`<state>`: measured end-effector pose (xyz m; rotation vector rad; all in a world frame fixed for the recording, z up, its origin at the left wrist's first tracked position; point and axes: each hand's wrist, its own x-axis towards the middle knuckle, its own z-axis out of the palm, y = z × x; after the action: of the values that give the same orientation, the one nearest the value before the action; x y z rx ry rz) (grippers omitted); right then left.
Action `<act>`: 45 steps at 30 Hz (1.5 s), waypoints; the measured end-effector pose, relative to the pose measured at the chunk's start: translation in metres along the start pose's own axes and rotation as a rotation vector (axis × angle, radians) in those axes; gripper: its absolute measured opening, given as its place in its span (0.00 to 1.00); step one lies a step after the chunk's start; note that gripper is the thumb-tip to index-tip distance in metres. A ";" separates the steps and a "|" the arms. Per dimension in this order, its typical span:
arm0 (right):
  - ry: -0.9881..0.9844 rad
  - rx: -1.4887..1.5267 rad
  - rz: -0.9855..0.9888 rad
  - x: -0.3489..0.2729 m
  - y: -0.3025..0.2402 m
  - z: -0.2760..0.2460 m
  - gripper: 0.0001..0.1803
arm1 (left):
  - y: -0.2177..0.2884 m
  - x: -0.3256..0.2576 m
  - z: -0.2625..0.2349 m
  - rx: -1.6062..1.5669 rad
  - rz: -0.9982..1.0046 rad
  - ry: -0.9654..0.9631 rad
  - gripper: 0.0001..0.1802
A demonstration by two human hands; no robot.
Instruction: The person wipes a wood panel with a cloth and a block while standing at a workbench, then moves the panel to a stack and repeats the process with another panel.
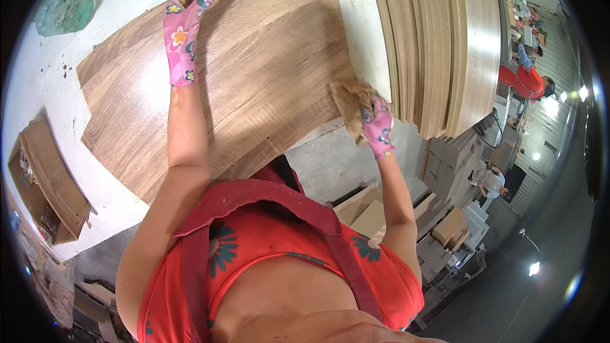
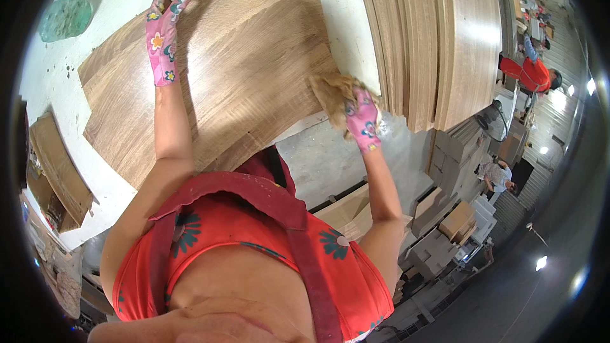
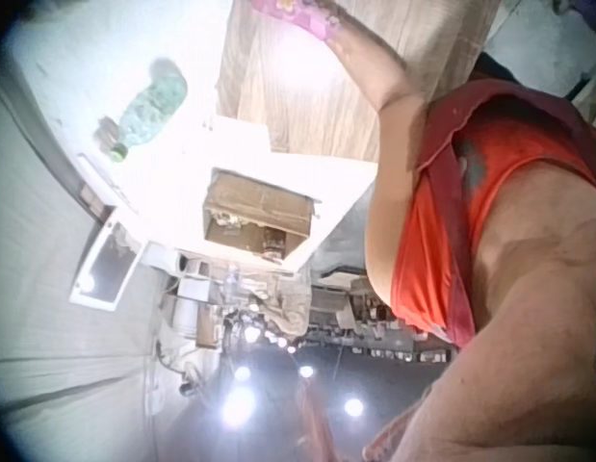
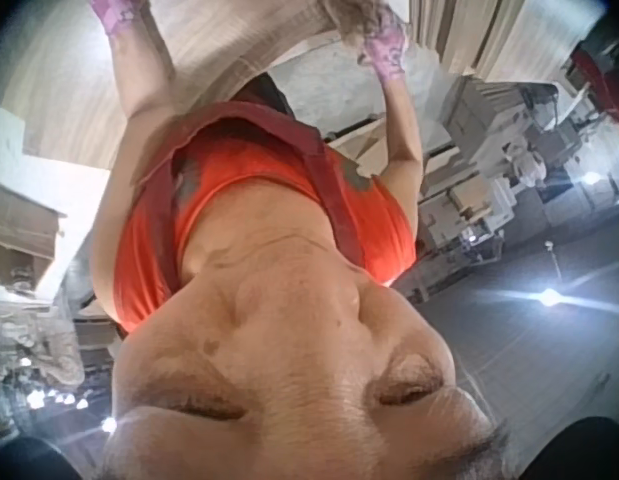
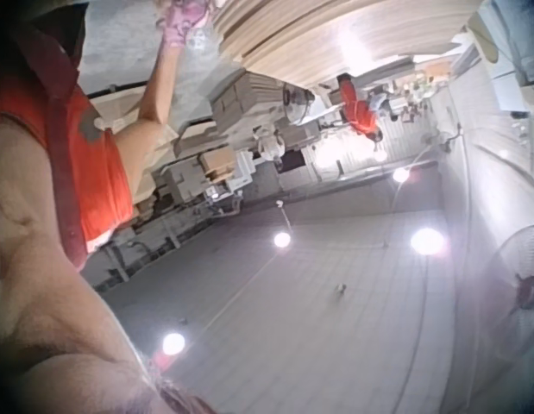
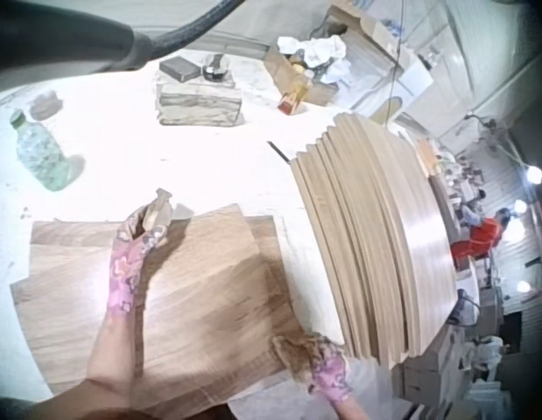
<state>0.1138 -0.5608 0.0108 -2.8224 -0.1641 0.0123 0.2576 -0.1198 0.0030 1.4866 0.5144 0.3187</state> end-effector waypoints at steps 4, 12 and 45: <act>0.320 1.270 0.345 0.020 -0.041 -0.092 0.16 | 0.009 -0.007 0.000 0.029 -0.043 -0.108 0.42; -0.064 -0.261 -0.395 0.046 -0.109 0.002 0.28 | 0.011 -0.002 0.002 0.056 -0.057 -0.097 0.45; -0.072 -0.274 0.291 0.074 -0.089 0.012 0.34 | -0.001 0.010 -0.008 0.072 0.119 -0.036 0.30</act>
<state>0.1768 -0.4647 0.0279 -3.0942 0.2489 0.1691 0.2619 -0.1078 0.0004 1.5941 0.4132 0.3696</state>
